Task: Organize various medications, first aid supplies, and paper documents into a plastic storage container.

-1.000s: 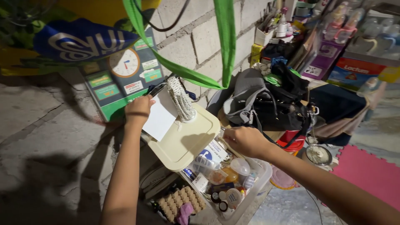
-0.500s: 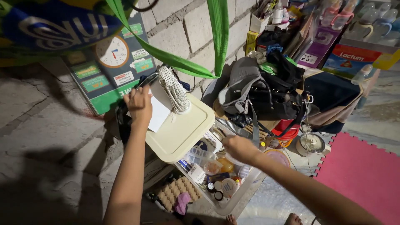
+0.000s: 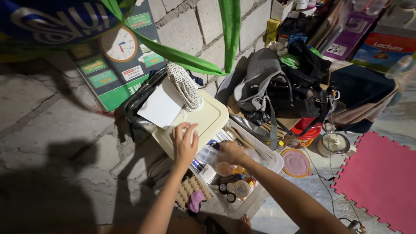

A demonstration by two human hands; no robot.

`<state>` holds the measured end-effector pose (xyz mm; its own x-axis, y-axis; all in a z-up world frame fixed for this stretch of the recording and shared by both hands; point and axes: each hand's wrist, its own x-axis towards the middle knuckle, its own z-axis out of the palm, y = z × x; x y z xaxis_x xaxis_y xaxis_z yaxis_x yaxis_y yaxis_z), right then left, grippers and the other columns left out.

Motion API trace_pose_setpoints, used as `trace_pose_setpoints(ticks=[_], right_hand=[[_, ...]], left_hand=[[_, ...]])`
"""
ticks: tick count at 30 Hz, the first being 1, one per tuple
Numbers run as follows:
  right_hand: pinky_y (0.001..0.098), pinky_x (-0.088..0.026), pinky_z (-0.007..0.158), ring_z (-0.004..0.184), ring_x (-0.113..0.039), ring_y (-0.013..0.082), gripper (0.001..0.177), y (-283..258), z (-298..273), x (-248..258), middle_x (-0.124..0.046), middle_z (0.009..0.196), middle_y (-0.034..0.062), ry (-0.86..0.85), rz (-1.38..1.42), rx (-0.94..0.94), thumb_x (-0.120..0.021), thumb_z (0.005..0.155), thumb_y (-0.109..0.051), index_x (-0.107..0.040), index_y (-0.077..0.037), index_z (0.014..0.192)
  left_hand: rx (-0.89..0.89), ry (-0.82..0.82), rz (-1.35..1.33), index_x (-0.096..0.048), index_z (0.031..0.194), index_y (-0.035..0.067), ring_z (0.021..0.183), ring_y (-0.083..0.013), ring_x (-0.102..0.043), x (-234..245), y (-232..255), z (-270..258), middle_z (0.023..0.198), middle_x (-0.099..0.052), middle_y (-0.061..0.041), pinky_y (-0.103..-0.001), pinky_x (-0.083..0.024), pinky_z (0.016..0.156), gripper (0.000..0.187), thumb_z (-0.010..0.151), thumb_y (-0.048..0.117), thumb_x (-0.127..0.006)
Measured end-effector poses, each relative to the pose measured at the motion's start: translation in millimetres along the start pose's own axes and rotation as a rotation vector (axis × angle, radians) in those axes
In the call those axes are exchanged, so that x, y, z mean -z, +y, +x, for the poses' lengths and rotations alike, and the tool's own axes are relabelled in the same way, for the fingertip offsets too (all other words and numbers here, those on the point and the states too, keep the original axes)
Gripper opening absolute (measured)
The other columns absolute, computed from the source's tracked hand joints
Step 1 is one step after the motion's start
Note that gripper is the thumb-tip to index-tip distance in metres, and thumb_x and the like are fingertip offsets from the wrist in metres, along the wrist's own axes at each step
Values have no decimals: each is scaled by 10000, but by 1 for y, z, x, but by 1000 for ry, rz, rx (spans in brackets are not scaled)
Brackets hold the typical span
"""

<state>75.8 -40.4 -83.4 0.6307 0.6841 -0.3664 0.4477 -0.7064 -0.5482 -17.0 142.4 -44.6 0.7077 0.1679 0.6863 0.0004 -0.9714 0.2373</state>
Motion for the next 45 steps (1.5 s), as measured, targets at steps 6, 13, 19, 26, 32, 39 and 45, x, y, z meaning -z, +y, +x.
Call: trace_pose_setpoints(ticks=[6, 13, 19, 26, 32, 39, 45], right_hand=[[380, -569, 876, 947, -724, 284, 366, 26, 12, -1, -732, 1038, 138, 150, 216, 103, -779, 836, -251, -614, -70, 1109], [366, -603, 821, 887, -763, 259, 355, 18, -41, 76, -761, 1058, 148, 230, 156, 111, -712, 897, -296, -671, -94, 1186], [360, -596, 746, 812, -771, 217, 391, -2, -68, 125, -797, 938, 154, 288, 267, 204, -710, 892, -393, -762, -68, 1103], [301, -547, 605, 712, -640, 141, 360, 1, -67, 120, -700, 844, 47, 89, 886, 204, -589, 973, -338, -644, -109, 1245], [318, -597, 689, 767, -733, 187, 316, 59, -51, 51, -772, 894, 100, 192, 275, 272, -666, 934, -275, -734, -69, 1165], [533, -442, 944, 1152, -604, 301, 468, -6, -85, 35, -677, 1226, 115, 44, -115, 416, -716, 892, -413, -655, -133, 1262], [558, -397, 965, 1281, -494, 274, 540, -19, -66, 8, -621, 1257, 85, -75, -443, 319, -722, 846, -502, -619, -190, 1275]], left_hand=[[129, -61, -150, -709, 1198, 110, 1075, -231, -535, 14, 10, -9, 1216, -582, -69, -381, -490, 923, 231, 980, 151, -645], [46, -255, -155, -688, 1275, 128, 1160, -241, -533, 5, 5, -11, 1245, -589, -51, -363, -491, 977, 379, 970, 346, -626], [-435, -301, -148, -416, 1476, 65, 1362, -360, -392, 31, 55, -3, 1471, -466, -177, -584, -352, 1088, 970, 744, 650, -664], [24, -444, -60, -398, 1554, 258, 1342, -298, -436, 28, 14, 7, 1496, -469, -93, -497, -416, 1107, 808, 866, 546, -708], [163, -378, 111, -426, 1545, 256, 1329, -305, -438, 24, -54, 3, 1422, -509, -110, -536, -366, 1089, 786, 870, 570, -679], [205, -437, 266, -506, 1515, 266, 1325, -284, -399, 24, -63, 6, 1443, -465, -101, -563, -295, 1045, 628, 954, 534, -592], [235, -258, 395, -535, 1463, 227, 1378, -382, -270, -2, -57, -2, 1549, -299, -154, -673, -168, 1071, 625, 908, 489, -655]])
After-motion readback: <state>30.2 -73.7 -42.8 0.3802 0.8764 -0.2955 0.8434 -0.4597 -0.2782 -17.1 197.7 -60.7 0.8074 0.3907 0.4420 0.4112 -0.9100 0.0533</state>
